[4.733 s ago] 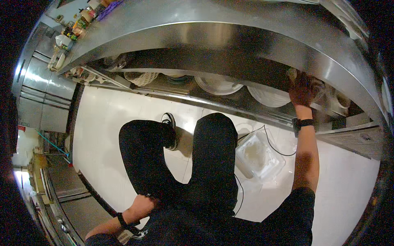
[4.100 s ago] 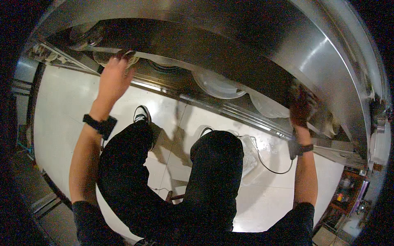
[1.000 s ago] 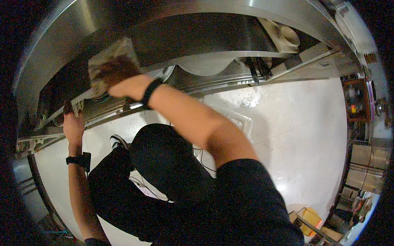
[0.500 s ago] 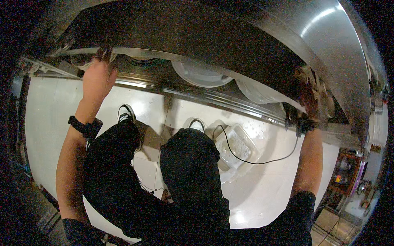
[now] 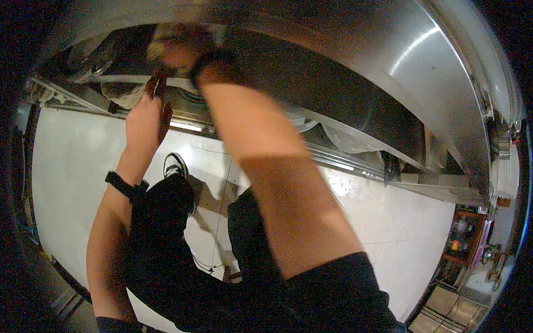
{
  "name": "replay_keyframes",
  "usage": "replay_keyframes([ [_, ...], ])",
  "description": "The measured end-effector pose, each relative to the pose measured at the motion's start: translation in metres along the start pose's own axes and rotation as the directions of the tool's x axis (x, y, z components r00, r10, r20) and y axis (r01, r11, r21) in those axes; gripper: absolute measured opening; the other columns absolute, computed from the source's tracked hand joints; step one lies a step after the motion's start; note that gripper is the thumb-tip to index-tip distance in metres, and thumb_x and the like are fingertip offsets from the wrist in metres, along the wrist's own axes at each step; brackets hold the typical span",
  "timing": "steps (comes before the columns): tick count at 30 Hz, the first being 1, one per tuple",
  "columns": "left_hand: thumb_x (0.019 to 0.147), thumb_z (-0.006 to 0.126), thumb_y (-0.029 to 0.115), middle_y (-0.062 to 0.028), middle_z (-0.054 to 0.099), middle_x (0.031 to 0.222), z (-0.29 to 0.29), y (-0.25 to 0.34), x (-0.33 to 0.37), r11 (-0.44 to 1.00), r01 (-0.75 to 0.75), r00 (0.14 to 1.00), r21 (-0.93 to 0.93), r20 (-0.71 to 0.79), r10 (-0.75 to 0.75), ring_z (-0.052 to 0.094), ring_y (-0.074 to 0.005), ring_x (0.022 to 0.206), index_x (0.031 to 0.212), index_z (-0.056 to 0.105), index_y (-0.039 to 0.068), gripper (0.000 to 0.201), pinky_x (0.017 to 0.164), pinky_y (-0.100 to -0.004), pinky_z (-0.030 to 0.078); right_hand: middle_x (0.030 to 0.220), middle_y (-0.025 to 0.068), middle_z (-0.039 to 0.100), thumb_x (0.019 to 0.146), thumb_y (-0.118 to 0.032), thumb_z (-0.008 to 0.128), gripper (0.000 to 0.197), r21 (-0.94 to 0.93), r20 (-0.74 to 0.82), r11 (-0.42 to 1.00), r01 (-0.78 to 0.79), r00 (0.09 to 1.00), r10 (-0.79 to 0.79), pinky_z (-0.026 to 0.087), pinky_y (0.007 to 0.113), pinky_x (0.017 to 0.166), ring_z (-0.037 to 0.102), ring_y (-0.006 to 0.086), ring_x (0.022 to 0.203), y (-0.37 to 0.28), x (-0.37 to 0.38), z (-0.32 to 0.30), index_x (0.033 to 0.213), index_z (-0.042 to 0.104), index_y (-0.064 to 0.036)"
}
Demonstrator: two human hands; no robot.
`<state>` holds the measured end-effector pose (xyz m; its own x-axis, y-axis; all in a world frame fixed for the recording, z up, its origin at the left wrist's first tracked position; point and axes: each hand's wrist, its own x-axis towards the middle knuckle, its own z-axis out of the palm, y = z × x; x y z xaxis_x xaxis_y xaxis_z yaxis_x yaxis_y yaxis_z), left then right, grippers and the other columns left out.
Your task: The person wipes a plate with a cloth, retrieves a container and a cloth from a lower shelf, and then continues wiping plates on the counter.
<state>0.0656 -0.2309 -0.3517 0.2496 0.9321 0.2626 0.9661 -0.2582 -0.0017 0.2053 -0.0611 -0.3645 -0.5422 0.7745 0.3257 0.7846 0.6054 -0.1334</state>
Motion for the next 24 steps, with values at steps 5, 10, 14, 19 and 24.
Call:
replay_keyframes([
  [5, 0.089, 0.058, 0.013, -0.0049, 0.044, 0.153, -0.006, 0.016, 0.010, 1.000, -0.024, 0.999, -0.015, -0.028, 0.024, 0.068, -0.0330, 0.087, 0.150, 0.042, 0.009, 0.063, 0.071, -0.0418, 0.059, 0.149, 0.0136, 0.048, 0.091, -0.037, 0.051, 0.049, -0.083, 0.006, 0.964, -0.254, 0.967, 0.255, 0.034, 0.054, 0.113, 0.047, 0.0344, 0.135, -0.003, 0.034, -0.005, 0.136, 0.061, -0.0212],
  [10, 0.086, 0.066, 0.018, -0.0150, 0.062, 0.122, 0.005, -0.006, 0.001, 0.997, -0.007, 0.997, 0.082, 0.071, 0.001, 0.068, -0.0325, 0.080, 0.110, 0.068, 0.001, 0.029, 0.068, -0.0423, 0.059, 0.148, 0.0138, 0.049, 0.092, -0.037, 0.051, 0.049, -0.043, 0.006, 0.986, -0.160, 0.987, 0.161, 0.034, 0.054, 0.114, 0.046, 0.0345, 0.135, 0.080, -0.026, -0.028, 0.137, 0.059, -0.0202],
  [14, 0.084, 0.070, 0.021, -0.0171, 0.064, 0.104, 0.001, -0.001, 0.003, 0.999, -0.029, 0.997, 0.034, -0.075, 0.032, 0.068, -0.0332, 0.080, 0.089, 0.068, 0.001, 0.020, 0.068, -0.0415, 0.059, 0.147, 0.0140, 0.049, 0.093, -0.037, 0.051, 0.048, -0.151, 0.047, 0.971, -0.186, 0.980, 0.195, 0.034, 0.053, 0.114, 0.046, 0.0345, 0.136, 0.202, -0.174, -0.093, 0.137, 0.059, -0.0194],
  [19, 0.080, 0.075, 0.020, -0.0217, 0.063, 0.103, -0.001, -0.006, 0.003, 0.997, -0.026, 0.999, -0.066, -0.039, 0.023, 0.066, -0.0402, 0.085, 0.103, 0.063, 0.000, 0.033, 0.071, -0.0464, 0.057, 0.146, 0.0142, 0.050, 0.094, -0.038, 0.051, 0.048, -0.406, 0.062, 0.833, -0.377, 0.898, 0.436, 0.033, 0.053, 0.115, 0.046, 0.0346, 0.136, 0.300, -0.395, -0.198, 0.138, 0.058, -0.0185],
  [24, 0.081, 0.074, 0.022, -0.0212, 0.064, 0.104, 0.000, -0.001, 0.004, 0.991, -0.077, 0.991, -0.112, -0.121, 0.063, 0.066, -0.0388, 0.087, 0.096, 0.066, 0.000, 0.027, 0.076, -0.0454, 0.056, 0.145, 0.0144, 0.051, 0.096, -0.038, 0.050, 0.048, -0.555, 0.040, 0.667, -0.497, 0.785, 0.618, 0.033, 0.052, 0.115, 0.045, 0.0346, 0.136, 0.310, -0.500, -0.237, 0.139, 0.056, -0.0175],
])
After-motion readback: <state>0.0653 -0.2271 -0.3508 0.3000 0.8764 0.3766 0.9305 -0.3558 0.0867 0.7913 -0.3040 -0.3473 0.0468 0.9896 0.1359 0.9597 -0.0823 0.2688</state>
